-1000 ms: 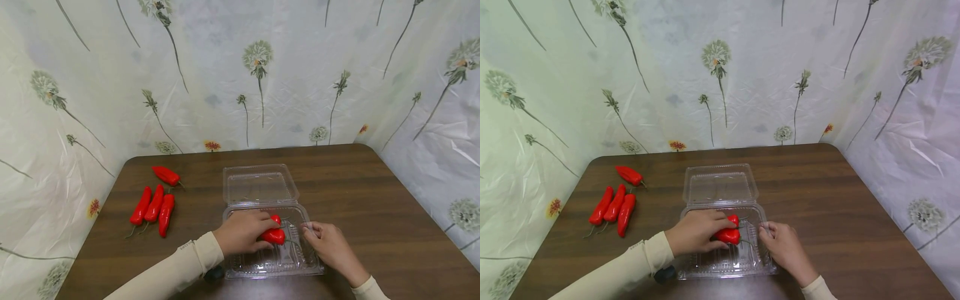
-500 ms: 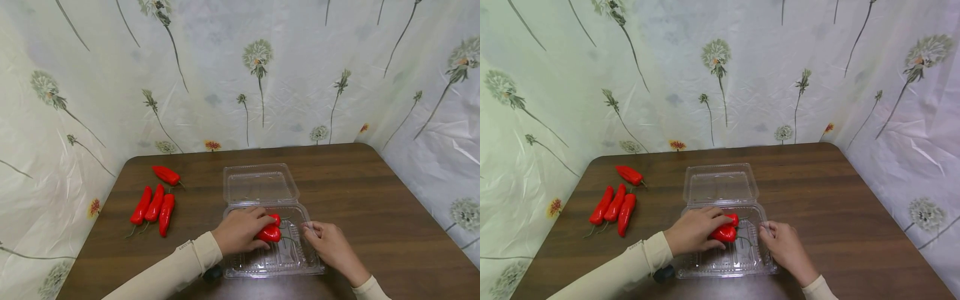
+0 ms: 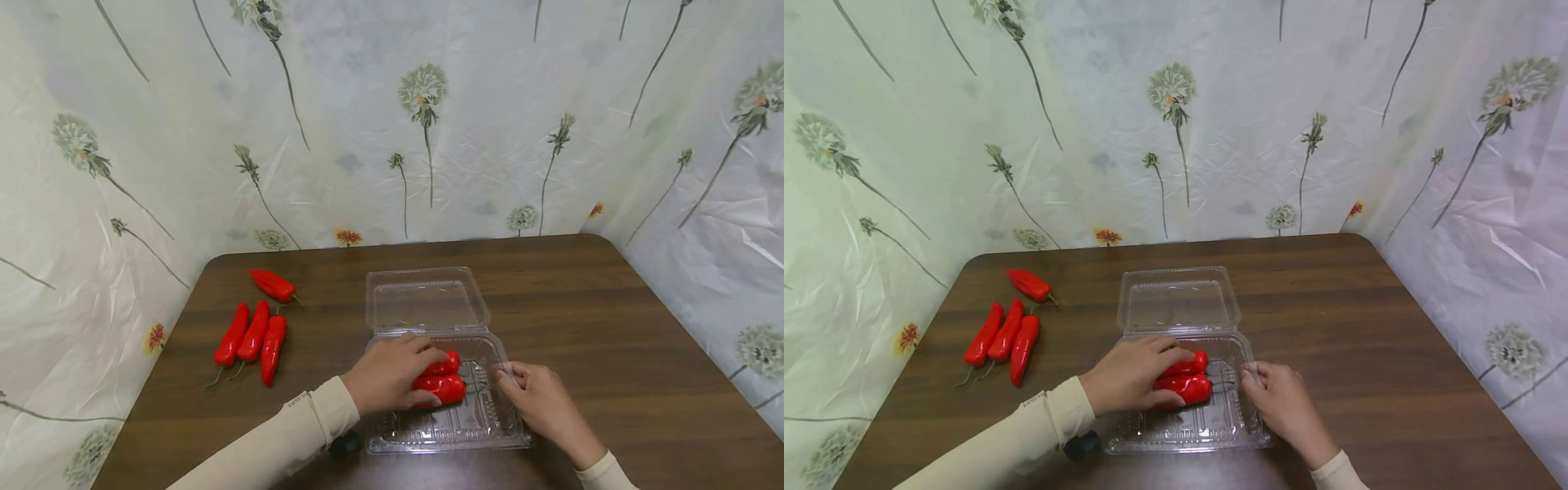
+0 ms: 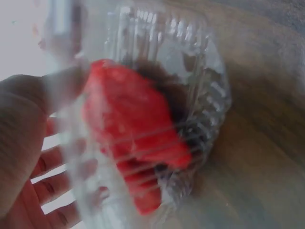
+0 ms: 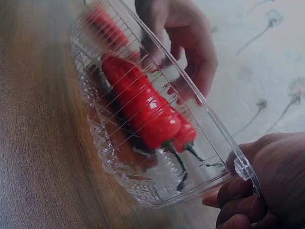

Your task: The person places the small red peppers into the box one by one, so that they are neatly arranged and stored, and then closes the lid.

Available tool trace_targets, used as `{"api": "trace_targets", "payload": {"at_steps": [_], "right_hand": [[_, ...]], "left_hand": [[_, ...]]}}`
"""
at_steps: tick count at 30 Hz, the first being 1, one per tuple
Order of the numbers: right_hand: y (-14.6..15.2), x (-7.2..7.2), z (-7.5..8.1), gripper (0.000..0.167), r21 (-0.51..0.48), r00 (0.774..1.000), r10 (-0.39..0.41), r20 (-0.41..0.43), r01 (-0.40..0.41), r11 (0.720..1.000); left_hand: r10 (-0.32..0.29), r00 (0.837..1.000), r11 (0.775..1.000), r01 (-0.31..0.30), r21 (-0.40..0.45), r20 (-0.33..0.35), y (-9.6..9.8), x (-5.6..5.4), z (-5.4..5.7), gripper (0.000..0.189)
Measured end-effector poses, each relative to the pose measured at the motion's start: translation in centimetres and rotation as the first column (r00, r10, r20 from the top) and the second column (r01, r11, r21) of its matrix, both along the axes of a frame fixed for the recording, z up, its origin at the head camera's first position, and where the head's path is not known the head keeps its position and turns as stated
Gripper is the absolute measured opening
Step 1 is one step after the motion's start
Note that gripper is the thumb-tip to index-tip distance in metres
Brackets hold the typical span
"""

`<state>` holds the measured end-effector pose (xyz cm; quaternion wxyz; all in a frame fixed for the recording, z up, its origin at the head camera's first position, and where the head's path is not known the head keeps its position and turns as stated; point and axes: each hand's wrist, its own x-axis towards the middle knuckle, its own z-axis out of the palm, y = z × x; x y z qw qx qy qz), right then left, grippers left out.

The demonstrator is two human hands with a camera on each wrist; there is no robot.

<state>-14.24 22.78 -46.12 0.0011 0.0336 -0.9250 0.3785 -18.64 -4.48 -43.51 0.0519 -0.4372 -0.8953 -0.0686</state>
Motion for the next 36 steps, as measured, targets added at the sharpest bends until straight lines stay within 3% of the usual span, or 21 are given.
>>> {"api": "trace_targets", "payload": {"at_steps": [4, 9, 13, 20, 23, 29, 33, 36], "right_hand": [[0.0, 0.0, 0.0, 0.028, -0.001, 1.000, 0.003, -0.004, -0.003, 1.000], [0.0, 0.1, 0.0, 0.028, -0.008, 1.000, 0.000, 0.004, 0.000, 1.000], [-0.1, 0.0, 0.0, 0.028, -0.002, 1.000, -0.004, 0.006, 0.004, 1.000], [-0.1, 0.0, 0.0, 0.028, 0.002, 1.000, -0.001, 0.004, 0.001, 1.000], [0.0, 0.0, 0.1, 0.029, 0.003, 1.000, -0.003, 0.003, 0.003, 1.000], [0.2, 0.1, 0.2, 0.030, -0.011, 1.000, 0.003, 0.006, -0.003, 1.000], [0.3, 0.2, 0.2, 0.029, -0.003, 1.000, 0.006, -0.002, -0.006, 1.000], [0.4, 0.3, 0.2, 0.028, -0.003, 1.000, 0.001, 0.000, -0.001, 1.000]], "left_hand": [[0.011, 1.000, 0.999, -0.011, 0.040, -0.002, -1.1, -0.6, 0.3, 0.062], [0.040, 0.998, 0.994, -0.046, 0.094, 0.058, -3.3, -1.6, 1.3, 0.066], [0.067, 0.991, 0.987, -0.082, 0.141, 0.114, -5.8, -2.8, 2.1, 0.065], [0.126, 0.981, 0.958, -0.159, 0.238, 0.147, -11.1, -5.3, 3.3, 0.061], [0.177, 0.964, 0.941, -0.224, 0.252, 0.196, -13.4, -6.7, 3.4, 0.060], [0.307, 0.913, 0.915, -0.361, 0.178, 0.268, -17.9, -9.5, 2.7, 0.066], [0.381, 0.874, 0.891, -0.434, 0.135, 0.300, -20.6, -11.2, 1.8, 0.069], [0.420, 0.855, 0.877, -0.469, 0.105, 0.305, -22.2, -12.4, 0.8, 0.072]]}}
